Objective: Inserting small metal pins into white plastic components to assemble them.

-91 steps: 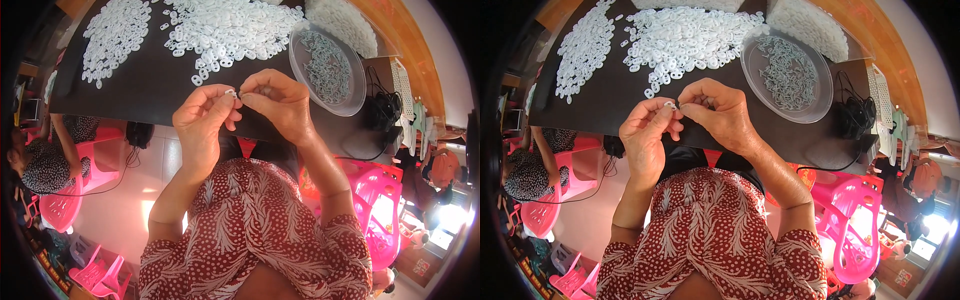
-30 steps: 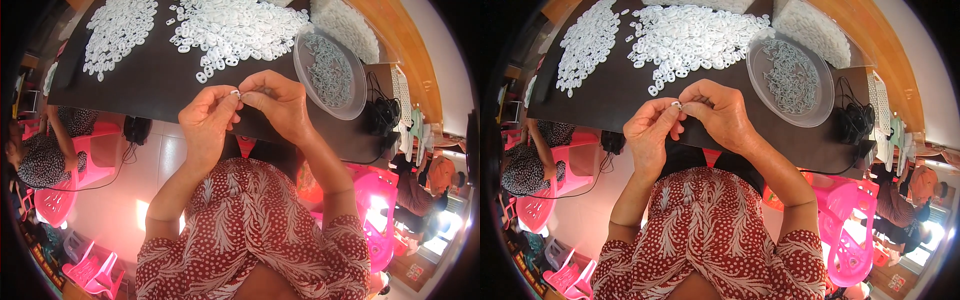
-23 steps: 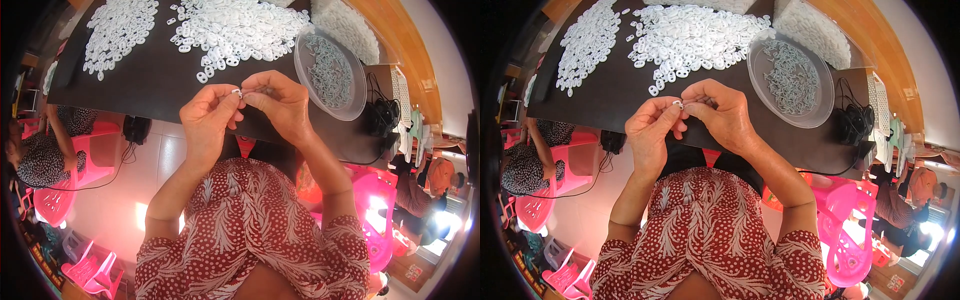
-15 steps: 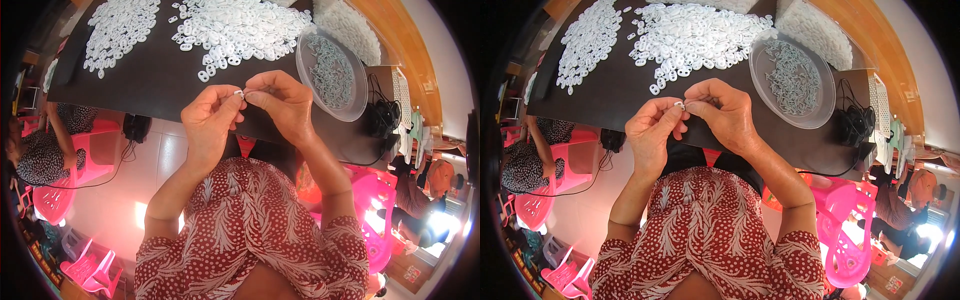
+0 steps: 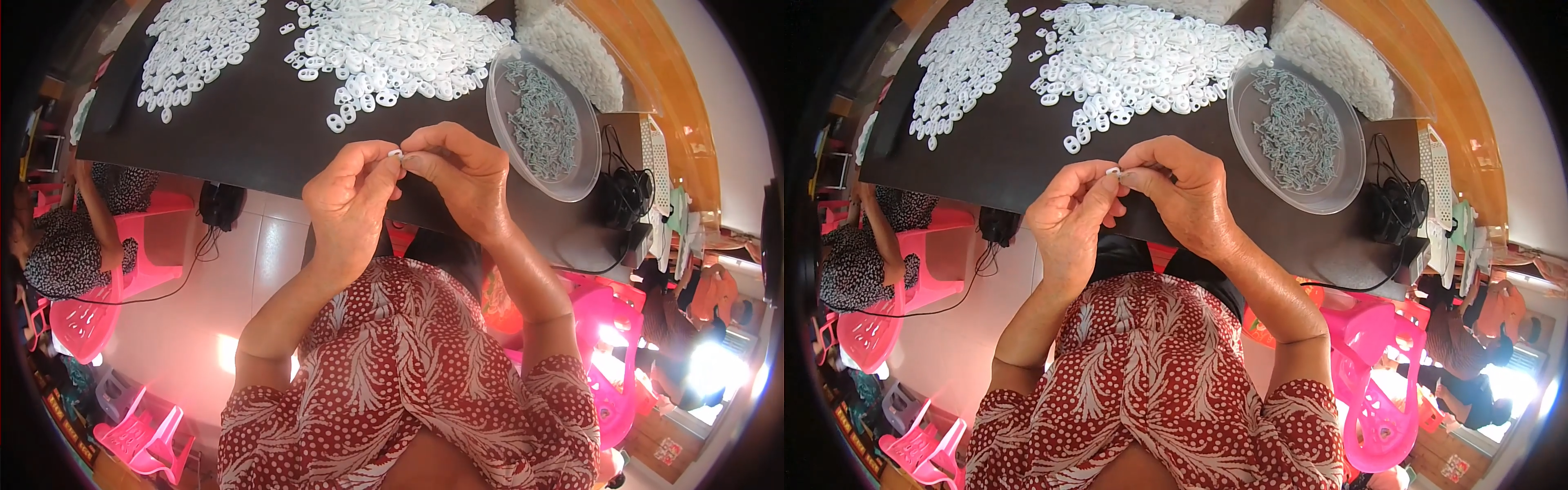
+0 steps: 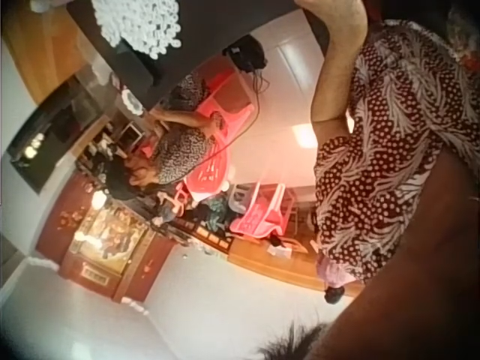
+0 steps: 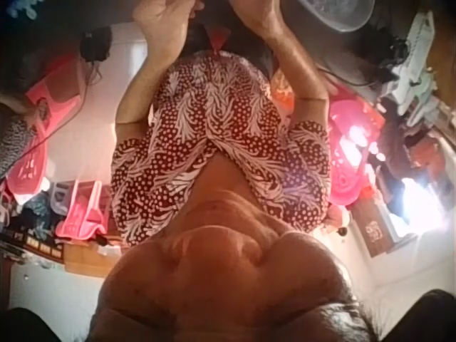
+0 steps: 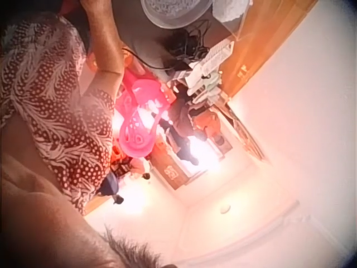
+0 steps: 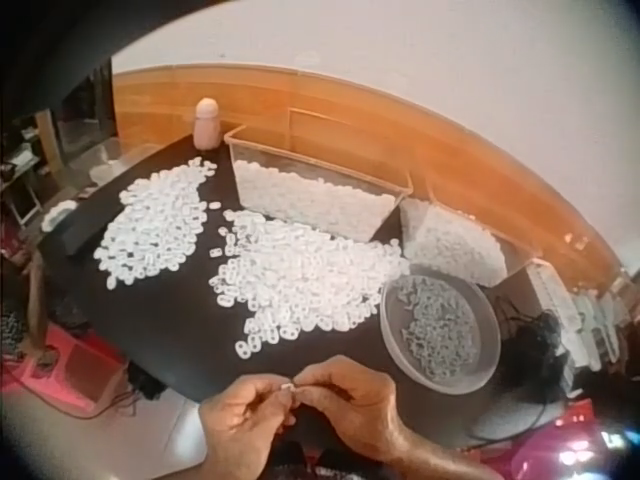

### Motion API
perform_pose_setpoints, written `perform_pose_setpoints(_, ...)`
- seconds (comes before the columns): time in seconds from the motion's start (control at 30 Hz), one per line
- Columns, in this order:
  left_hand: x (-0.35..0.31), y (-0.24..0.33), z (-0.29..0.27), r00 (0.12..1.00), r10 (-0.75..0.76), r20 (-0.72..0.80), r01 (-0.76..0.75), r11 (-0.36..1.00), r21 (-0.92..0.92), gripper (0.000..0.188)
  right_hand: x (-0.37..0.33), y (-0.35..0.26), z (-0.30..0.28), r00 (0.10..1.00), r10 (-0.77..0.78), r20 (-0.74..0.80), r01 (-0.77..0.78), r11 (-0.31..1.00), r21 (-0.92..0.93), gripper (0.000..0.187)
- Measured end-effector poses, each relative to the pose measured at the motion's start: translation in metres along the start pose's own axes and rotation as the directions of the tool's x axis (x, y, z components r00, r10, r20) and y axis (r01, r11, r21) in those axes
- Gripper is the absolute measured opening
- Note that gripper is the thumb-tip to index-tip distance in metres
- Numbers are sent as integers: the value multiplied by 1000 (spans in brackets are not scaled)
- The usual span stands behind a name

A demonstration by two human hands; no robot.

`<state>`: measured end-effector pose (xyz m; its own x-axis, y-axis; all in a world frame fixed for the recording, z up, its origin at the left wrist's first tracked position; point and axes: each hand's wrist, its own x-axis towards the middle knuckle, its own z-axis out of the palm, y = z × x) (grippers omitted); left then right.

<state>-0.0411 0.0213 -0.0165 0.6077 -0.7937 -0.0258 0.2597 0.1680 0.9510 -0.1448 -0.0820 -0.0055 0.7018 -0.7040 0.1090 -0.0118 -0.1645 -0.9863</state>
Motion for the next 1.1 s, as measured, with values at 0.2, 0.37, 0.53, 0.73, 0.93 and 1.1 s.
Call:
perform_pose_setpoints(0.2,1,-6,-2,999,48,-26,-45,995,88,9,-1,3,2,999,-37,18,38,998,-42,8)
perform_pose_setpoints(0.37,1,-7,-3,998,63,-18,-61,995,80,9,-1,0,4,1000,4,10,-3,999,-47,12)
perform_pose_setpoints(0.53,1,-5,-2,999,51,-14,-50,996,70,9,1,11,2,993,-114,28,117,976,-183,11)
perform_pose_setpoints(0.73,1,-4,-1,997,72,-29,-69,993,99,9,1,7,3,991,-128,30,131,963,-236,6)
perform_pose_setpoints(0.93,1,-4,-1,997,75,-31,-72,993,95,8,-1,4,4,994,-94,47,101,975,-196,5)
perform_pose_setpoints(1.1,-1,-7,0,991,126,-40,-117,976,183,11,0,5,3,984,-156,88,175,939,-295,4)
